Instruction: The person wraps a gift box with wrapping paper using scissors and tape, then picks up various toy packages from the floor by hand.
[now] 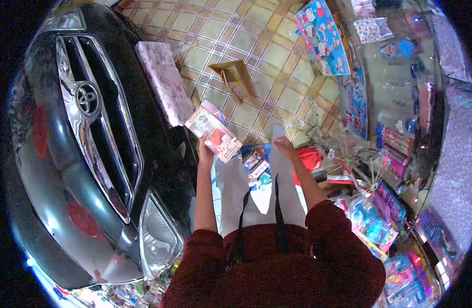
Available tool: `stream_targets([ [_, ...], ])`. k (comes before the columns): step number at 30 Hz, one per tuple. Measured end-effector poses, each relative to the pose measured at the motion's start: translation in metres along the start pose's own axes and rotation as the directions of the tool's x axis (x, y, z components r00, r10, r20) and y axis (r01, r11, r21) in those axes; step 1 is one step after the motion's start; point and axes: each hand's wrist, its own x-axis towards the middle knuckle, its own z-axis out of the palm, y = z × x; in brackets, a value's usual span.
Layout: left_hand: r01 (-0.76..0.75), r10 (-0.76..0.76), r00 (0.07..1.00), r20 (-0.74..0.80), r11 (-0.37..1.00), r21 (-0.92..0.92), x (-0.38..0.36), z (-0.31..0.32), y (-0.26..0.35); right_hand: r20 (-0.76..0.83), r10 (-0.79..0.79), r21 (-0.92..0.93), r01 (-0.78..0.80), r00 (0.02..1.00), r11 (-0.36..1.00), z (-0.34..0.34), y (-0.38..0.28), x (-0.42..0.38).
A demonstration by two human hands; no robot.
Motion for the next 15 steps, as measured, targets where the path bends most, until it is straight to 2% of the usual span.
stream_targets([
  [1,0.013,-0.013,1.0,0.028,1.0,0.018,0.002,-0.009,0.0,-0.049,0.07,-0.217,-0.079,0.996,0.973,0.01,-0.024,-0.013],
  [3,0.017,-0.018,1.0,0.007,0.996,0.088,0.004,-0.03,-0.004,-0.174,-0.029,-0.175,-0.002,0.984,0.984,0.048,0.007,-0.013],
  [4,0.02,-0.02,1.0,-0.006,0.992,0.122,0.001,-0.038,-0.006,-0.233,-0.076,-0.159,0.039,0.969,0.986,0.061,-0.005,-0.022],
  [5,-0.032,0.024,0.999,0.035,0.973,0.228,-0.006,-0.046,-0.012,-0.174,0.107,-0.171,-0.137,0.979,0.976,0.069,-0.015,-0.032],
  [6,-0.089,0.068,0.995,0.075,0.941,0.328,-0.014,-0.052,-0.016,-0.167,0.187,-0.166,-0.215,0.968,0.963,0.085,-0.003,-0.038],
  [8,0.017,-0.018,1.0,-0.001,0.933,0.359,0.006,-0.079,-0.032,-0.161,0.32,-0.162,-0.345,0.934,0.925,0.118,0.035,-0.047],
  [10,-0.149,0.099,0.988,0.117,0.796,0.586,0.025,-0.104,-0.06,-0.163,0.438,-0.148,-0.461,0.884,0.875,0.147,0.082,-0.048],
  [12,-0.043,0.035,0.999,0.025,0.77,0.636,0.033,-0.076,-0.07,-0.153,0.518,-0.054,-0.53,0.842,0.846,0.166,0.109,-0.04],
  [13,-0.086,0.077,0.996,0.041,0.775,0.627,0.038,-0.077,-0.082,-0.138,0.538,0.025,-0.54,0.832,0.841,0.173,0.115,-0.038],
  [14,-0.034,0.034,0.999,0.012,0.797,0.603,0.05,-0.089,-0.098,-0.112,0.51,0.161,-0.491,0.853,0.856,0.168,0.1,-0.043],
  [15,0.011,-0.002,1.0,-0.017,0.816,0.578,0.066,-0.102,-0.114,-0.134,0.505,0.21,-0.474,0.852,0.855,0.172,0.104,-0.037],
])
